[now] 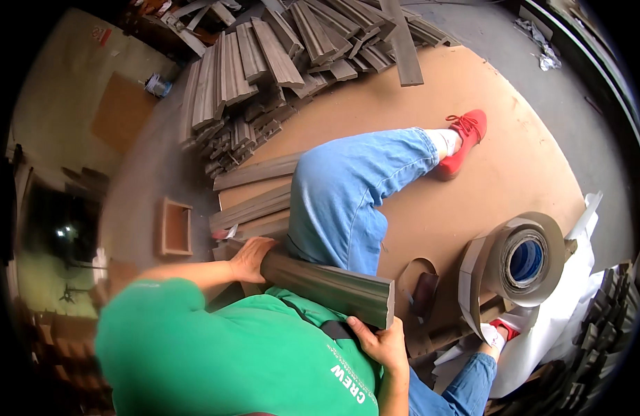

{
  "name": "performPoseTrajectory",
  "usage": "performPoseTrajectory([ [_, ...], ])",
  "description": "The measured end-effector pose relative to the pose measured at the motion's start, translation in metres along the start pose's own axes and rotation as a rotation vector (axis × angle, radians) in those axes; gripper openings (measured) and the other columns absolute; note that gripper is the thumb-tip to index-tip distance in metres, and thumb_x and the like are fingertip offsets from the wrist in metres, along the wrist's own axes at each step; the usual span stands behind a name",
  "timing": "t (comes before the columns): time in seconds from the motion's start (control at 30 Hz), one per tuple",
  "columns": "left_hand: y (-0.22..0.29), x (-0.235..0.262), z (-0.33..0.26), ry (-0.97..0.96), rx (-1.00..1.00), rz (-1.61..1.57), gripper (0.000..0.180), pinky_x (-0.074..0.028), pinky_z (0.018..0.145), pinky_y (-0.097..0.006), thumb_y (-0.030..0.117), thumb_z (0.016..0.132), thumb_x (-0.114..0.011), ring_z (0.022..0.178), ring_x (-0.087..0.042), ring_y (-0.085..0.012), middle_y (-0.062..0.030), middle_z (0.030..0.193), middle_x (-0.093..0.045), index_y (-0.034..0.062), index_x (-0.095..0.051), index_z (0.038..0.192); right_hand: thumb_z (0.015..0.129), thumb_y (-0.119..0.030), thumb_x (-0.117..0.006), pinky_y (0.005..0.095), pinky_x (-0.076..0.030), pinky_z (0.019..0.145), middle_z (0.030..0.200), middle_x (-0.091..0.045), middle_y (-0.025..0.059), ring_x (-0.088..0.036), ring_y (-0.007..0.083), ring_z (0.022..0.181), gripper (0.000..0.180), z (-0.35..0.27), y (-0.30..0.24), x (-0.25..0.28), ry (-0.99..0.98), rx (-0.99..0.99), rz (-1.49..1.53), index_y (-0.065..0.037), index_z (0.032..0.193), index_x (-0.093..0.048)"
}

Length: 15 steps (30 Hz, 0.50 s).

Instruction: The person sands the edges and ends of wooden moulding trim pieces using sandpaper by hand.

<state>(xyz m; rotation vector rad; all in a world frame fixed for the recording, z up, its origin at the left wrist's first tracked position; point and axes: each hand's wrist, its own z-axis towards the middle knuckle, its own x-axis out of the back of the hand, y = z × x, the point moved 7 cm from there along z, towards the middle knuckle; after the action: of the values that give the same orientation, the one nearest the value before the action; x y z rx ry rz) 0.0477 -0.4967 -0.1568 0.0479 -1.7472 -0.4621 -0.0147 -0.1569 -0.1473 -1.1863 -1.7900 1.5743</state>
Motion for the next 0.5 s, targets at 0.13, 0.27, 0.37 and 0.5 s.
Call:
performPoseTrajectory([
  [0.13,-0.009,-0.006,-0.008,0.041,0.077,-0.009,0.091,-0.04,0.095,-0.047,0.022,0.048,-0.079,0.109,-0.053,-0.0379,-0.0206,0.117,-0.053,-0.0001,-0.043,0.129,0.085,-0.01,-0.073,0.0257,-0.049,0.07,0.085,-0.069,0.0056,-0.06,0.0103,0.075,0.016,0.001,0.005,0.0,0.1,0.024,0.055,0.002,0.095,-0.067],
  [0.27,0.017,0.052,0.009,0.039,0.062,-0.037,0.086,-0.045,0.087,-0.044,0.022,0.047,-0.079,0.098,-0.057,-0.038,-0.0193,0.107,-0.056,0.0014,-0.046,0.124,0.087,-0.009,-0.071,0.0208,-0.043,0.065,0.082,-0.062,0.0001,-0.053,0.007,0.071,0.017,0.003,-0.007,0.009,0.075,0.047,0.294,0.004,0.095,-0.063],
  [0.37,0.036,0.11,0.027,0.143,0.17,-0.146,0.092,-0.046,0.092,-0.04,0.023,0.048,-0.082,0.105,-0.059,-0.0358,-0.0215,0.115,-0.057,0.0003,-0.044,0.129,0.095,-0.016,-0.059,0.0193,-0.036,0.054,0.07,-0.055,0.0005,-0.048,0.0062,0.06,0.017,0.01,-0.024,0.019,0.098,0.141,0.324,0.001,0.092,-0.061],
  [0.5,0.002,0.151,0.045,0.489,0.336,-0.447,0.087,-0.046,0.093,-0.035,0.027,0.056,-0.082,0.105,-0.059,-0.0283,-0.0202,0.113,-0.061,-0.0055,-0.045,0.128,0.095,-0.012,-0.059,0.018,-0.033,0.052,0.067,-0.053,-0.0034,-0.045,0.0032,0.057,0.012,0.012,-0.012,0.027,0.262,0.06,0.192,-0.001,0.089,-0.062],
])
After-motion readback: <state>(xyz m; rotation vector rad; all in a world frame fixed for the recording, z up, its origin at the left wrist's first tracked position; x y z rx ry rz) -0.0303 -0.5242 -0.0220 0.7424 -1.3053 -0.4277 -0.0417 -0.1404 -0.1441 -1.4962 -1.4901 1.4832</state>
